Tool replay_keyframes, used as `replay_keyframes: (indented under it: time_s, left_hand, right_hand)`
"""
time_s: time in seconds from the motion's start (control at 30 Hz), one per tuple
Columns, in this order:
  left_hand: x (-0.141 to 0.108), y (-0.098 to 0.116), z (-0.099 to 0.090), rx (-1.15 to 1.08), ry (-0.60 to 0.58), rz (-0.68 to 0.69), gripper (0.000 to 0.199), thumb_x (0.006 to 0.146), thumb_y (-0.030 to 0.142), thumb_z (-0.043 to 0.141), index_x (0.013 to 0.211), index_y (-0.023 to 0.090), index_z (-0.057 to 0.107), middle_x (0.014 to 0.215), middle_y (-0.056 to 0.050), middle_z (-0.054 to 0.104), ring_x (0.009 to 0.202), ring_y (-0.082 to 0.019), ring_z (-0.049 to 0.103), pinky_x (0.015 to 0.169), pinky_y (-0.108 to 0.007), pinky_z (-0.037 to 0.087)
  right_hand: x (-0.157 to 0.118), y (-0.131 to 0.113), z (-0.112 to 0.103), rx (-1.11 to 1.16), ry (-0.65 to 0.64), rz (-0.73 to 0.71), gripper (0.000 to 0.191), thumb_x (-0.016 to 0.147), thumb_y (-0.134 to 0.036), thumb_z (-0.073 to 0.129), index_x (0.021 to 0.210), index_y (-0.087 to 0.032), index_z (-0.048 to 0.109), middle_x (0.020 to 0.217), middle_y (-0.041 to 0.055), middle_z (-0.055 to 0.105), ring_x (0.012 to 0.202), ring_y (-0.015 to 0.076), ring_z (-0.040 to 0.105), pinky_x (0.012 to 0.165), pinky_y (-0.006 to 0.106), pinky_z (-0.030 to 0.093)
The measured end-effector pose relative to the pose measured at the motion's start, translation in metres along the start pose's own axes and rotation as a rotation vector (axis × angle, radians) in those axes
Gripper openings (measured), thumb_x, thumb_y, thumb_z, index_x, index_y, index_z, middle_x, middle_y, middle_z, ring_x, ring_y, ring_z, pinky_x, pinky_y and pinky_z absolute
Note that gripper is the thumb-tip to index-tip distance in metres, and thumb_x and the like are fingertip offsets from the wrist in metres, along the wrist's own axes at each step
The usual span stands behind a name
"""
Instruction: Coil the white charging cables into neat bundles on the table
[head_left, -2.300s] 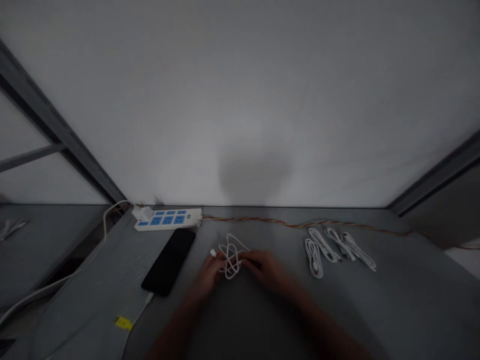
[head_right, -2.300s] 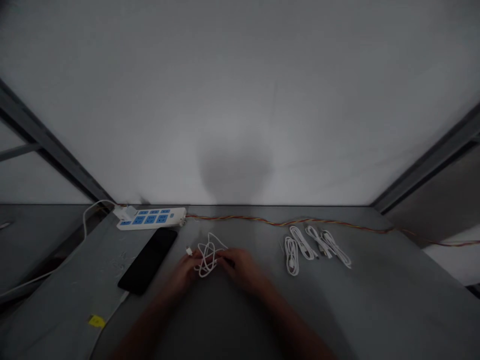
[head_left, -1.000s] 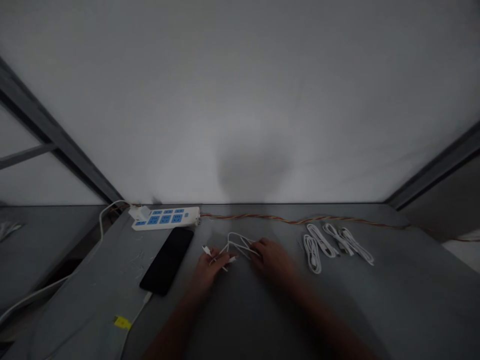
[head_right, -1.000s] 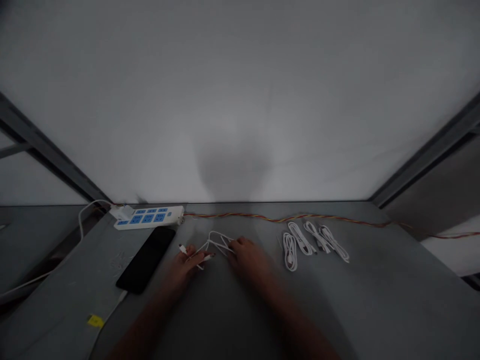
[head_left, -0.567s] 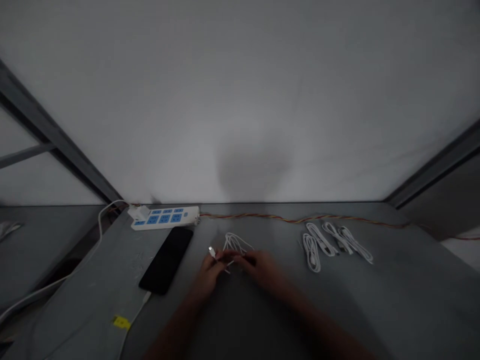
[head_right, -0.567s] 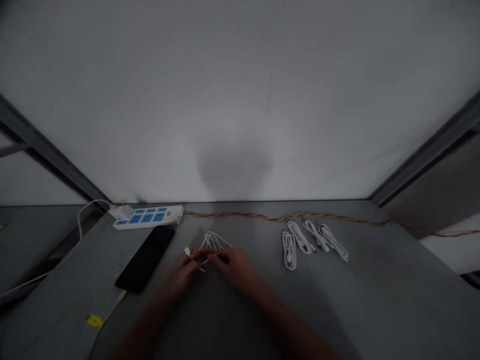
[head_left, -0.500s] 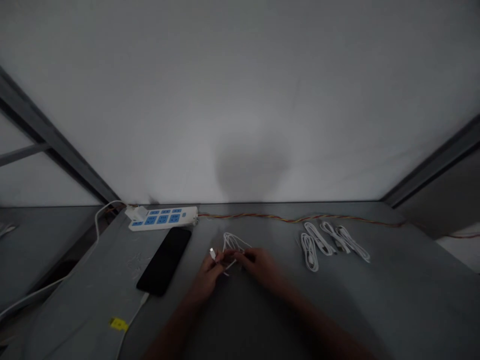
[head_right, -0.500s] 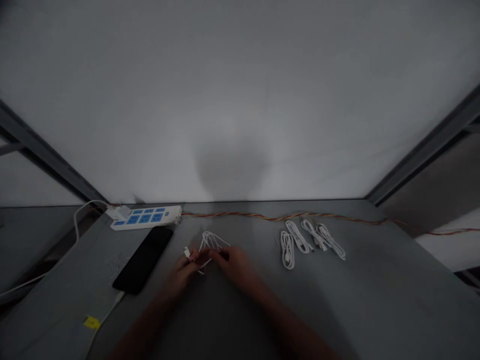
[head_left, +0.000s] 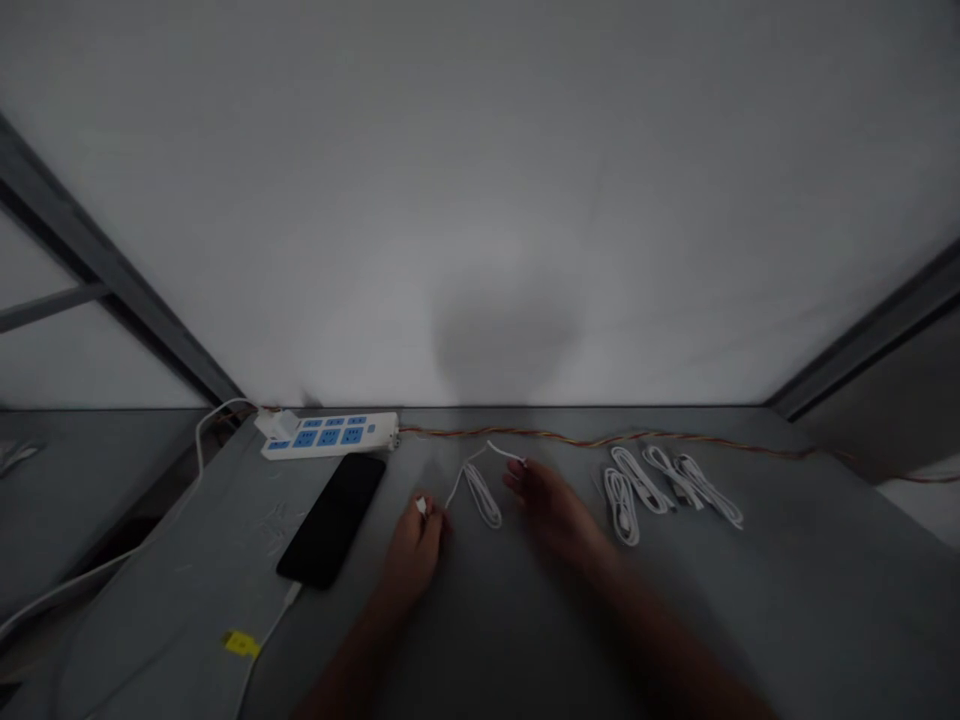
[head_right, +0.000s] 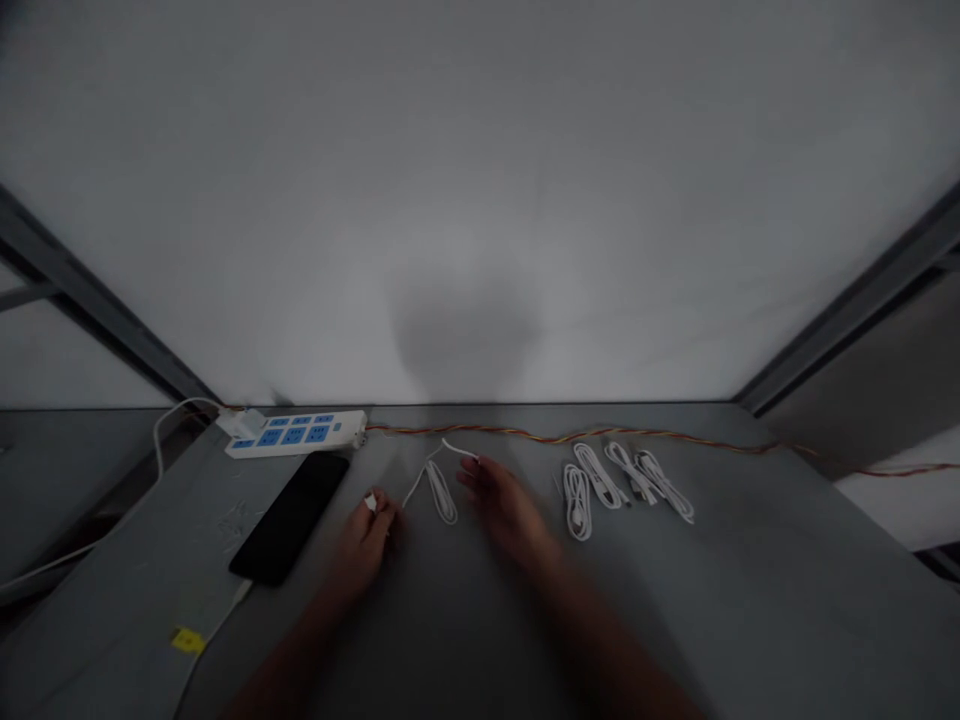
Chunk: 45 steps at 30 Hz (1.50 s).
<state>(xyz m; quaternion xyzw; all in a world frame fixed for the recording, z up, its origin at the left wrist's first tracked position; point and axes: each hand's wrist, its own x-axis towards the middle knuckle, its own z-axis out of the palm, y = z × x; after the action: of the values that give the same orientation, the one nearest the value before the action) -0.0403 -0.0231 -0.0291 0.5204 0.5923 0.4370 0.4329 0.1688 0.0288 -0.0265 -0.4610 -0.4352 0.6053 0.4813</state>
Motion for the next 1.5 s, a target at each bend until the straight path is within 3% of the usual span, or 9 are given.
replay_keyframes:
  time_s: [0.33,0.53,0.67,0.77,0.93,1.13,1.3,1.4,1.5]
  left_hand:
    - [0.012,0.007,-0.004,0.34,0.006,0.124,0.017,0.081,0.03,0.058,0.095,0.023,0.065,0.067,0.001,0.061,0.059,-0.019,0.055,0.063,-0.029,0.037]
    - [0.037,0.015,-0.003,0.481,-0.024,0.168,0.008,0.068,0.025,0.072,0.065,0.023,0.064,0.062,-0.002,0.059,0.066,-0.024,0.057,0.07,-0.032,0.038]
    - [0.042,0.012,-0.001,0.521,0.015,0.179,0.005,0.07,0.022,0.067,0.066,0.024,0.065,0.066,-0.003,0.06,0.068,-0.023,0.057,0.069,-0.03,0.037]
    - [0.047,0.008,-0.004,0.505,0.057,0.191,0.003,0.072,0.025,0.066,0.069,0.025,0.066,0.073,-0.003,0.062,0.072,-0.023,0.057,0.072,-0.031,0.039]
    - [0.059,0.006,-0.011,0.391,0.193,0.188,0.01,0.073,0.032,0.065,0.068,0.023,0.064,0.074,-0.003,0.06,0.07,-0.021,0.054,0.075,-0.032,0.04]
    - [0.068,-0.001,-0.024,0.111,0.345,0.066,0.024,0.076,0.042,0.059,0.062,0.022,0.059,0.053,0.002,0.052,0.052,-0.017,0.049,0.056,-0.028,0.035]
    - [0.072,0.003,-0.032,-0.218,0.471,0.008,0.028,0.074,0.048,0.051,0.071,0.021,0.057,0.07,-0.003,0.065,0.069,-0.019,0.061,0.056,-0.027,0.04]
    - [0.071,0.015,-0.032,-0.386,0.4,0.0,0.03,0.071,0.049,0.047,0.075,0.02,0.058,0.092,-0.01,0.072,0.093,-0.025,0.066,0.07,-0.032,0.049]
    - [0.066,0.024,-0.026,-0.611,0.105,-0.074,0.028,0.071,0.048,0.049,0.063,0.021,0.052,0.095,-0.013,0.073,0.097,-0.028,0.068,0.08,-0.039,0.051]
  right_hand:
    - [0.012,-0.005,-0.022,-0.08,0.056,-0.001,0.044,0.083,-0.059,0.048,0.088,-0.018,0.066,0.066,0.0043,0.06,0.059,0.0188,0.058,0.054,0.029,0.046]
    - [0.001,-0.02,-0.021,-0.464,-0.047,-0.083,0.036,0.073,-0.051,0.07,0.084,-0.017,0.071,0.062,-0.002,0.055,0.059,0.0143,0.049,0.054,0.023,0.032]
    - [-0.006,-0.024,-0.019,-0.887,-0.236,-0.175,0.027,0.077,-0.045,0.068,0.08,-0.018,0.068,0.068,-0.0023,0.057,0.062,0.0134,0.049,0.056,0.023,0.03]
    - [-0.004,-0.024,-0.021,-0.756,-0.27,-0.172,0.032,0.086,-0.046,0.056,0.073,-0.018,0.063,0.064,-0.0028,0.052,0.061,0.0128,0.046,0.055,0.023,0.03]
    - [0.007,-0.024,-0.03,-0.323,-0.041,-0.143,0.039,0.082,-0.058,0.058,0.076,-0.019,0.06,0.059,-0.0048,0.042,0.053,0.0115,0.039,0.051,0.022,0.03]
    - [0.012,-0.027,-0.04,0.179,0.176,-0.154,0.034,0.074,-0.051,0.072,0.082,-0.019,0.061,0.052,-0.009,0.031,0.044,0.0084,0.029,0.043,0.02,0.03]
    - [0.015,-0.031,-0.052,0.33,0.288,-0.168,0.027,0.071,-0.044,0.072,0.075,-0.021,0.058,0.065,-0.0005,0.056,0.056,0.013,0.051,0.048,0.022,0.04]
    - [0.016,-0.031,-0.052,0.306,0.241,-0.121,0.03,0.072,-0.049,0.066,0.069,-0.021,0.055,0.077,0.0062,0.066,0.07,0.0207,0.062,0.055,0.029,0.048]
    - [0.014,-0.025,-0.041,0.257,0.142,-0.016,0.035,0.074,-0.053,0.065,0.066,-0.021,0.053,0.071,0.0074,0.067,0.068,0.0231,0.065,0.058,0.032,0.051]
